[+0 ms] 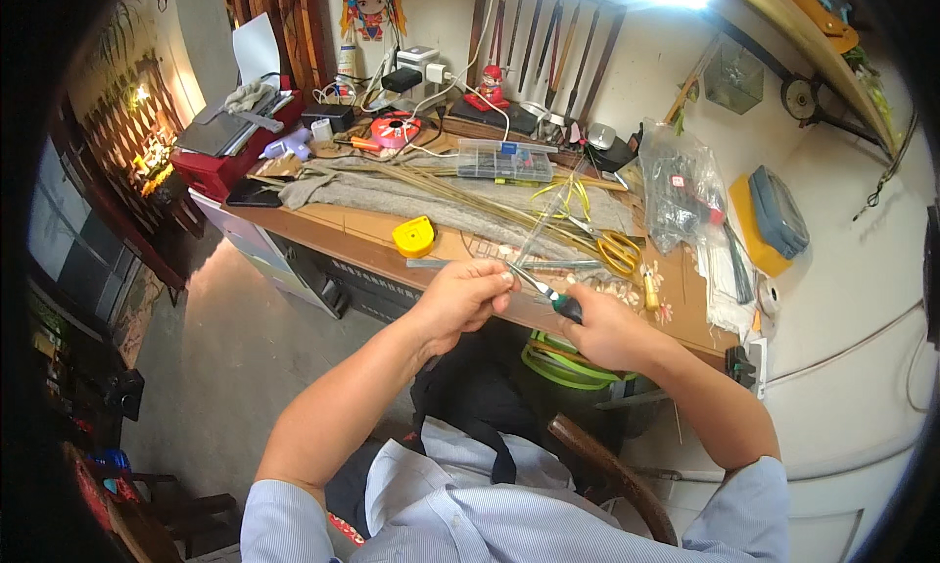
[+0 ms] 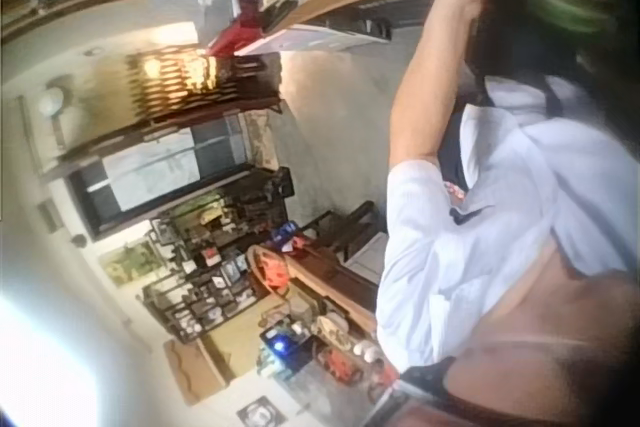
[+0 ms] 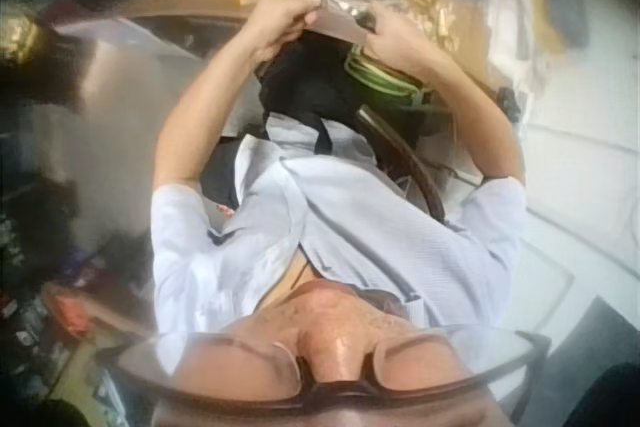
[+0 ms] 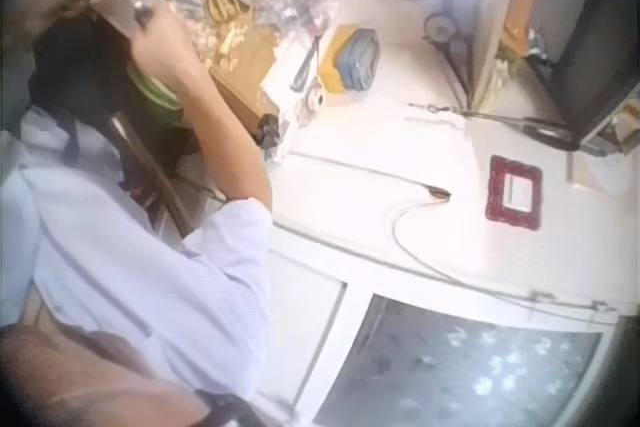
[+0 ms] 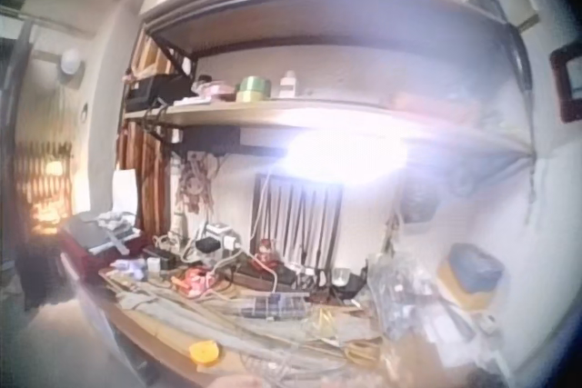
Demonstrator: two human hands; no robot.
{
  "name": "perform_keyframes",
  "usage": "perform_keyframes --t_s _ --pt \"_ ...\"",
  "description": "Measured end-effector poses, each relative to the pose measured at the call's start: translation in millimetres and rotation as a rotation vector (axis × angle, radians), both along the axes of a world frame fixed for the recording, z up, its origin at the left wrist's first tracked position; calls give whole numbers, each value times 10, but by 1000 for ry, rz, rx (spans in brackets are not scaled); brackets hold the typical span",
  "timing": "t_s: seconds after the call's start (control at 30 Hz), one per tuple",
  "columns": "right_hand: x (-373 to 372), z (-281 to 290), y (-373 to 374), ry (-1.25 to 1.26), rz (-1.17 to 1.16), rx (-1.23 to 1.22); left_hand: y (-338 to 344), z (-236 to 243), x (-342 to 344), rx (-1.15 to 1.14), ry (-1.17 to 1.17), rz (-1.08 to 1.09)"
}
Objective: The person uses pliers to cut a long metal rod into smaller pieces on a cluttered workbench. They repeatedly pick up the rod, cut it, and place the cut pieces on the table.
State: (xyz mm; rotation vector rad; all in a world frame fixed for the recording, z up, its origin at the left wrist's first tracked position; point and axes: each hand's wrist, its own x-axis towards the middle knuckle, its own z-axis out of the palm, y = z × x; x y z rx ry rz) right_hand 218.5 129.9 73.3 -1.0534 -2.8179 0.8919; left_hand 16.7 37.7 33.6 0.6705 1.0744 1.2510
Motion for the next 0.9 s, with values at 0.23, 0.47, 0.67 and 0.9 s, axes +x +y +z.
perform_keyframes --t_s 0.23,0.47,0.67,0.9 --pt "242 -160 62 144 -151 -1027 7 -94 108 87 103 -54" --pt "286 -58 339 198 -166 -966 445 -39 64 189 114 -172" --pt "203 -253 373 -44 -104 282 667 -77 236 -87 21 -17" --pt "63 -417 501 -139 -83 665 913 -131 271 -316 -98 101"
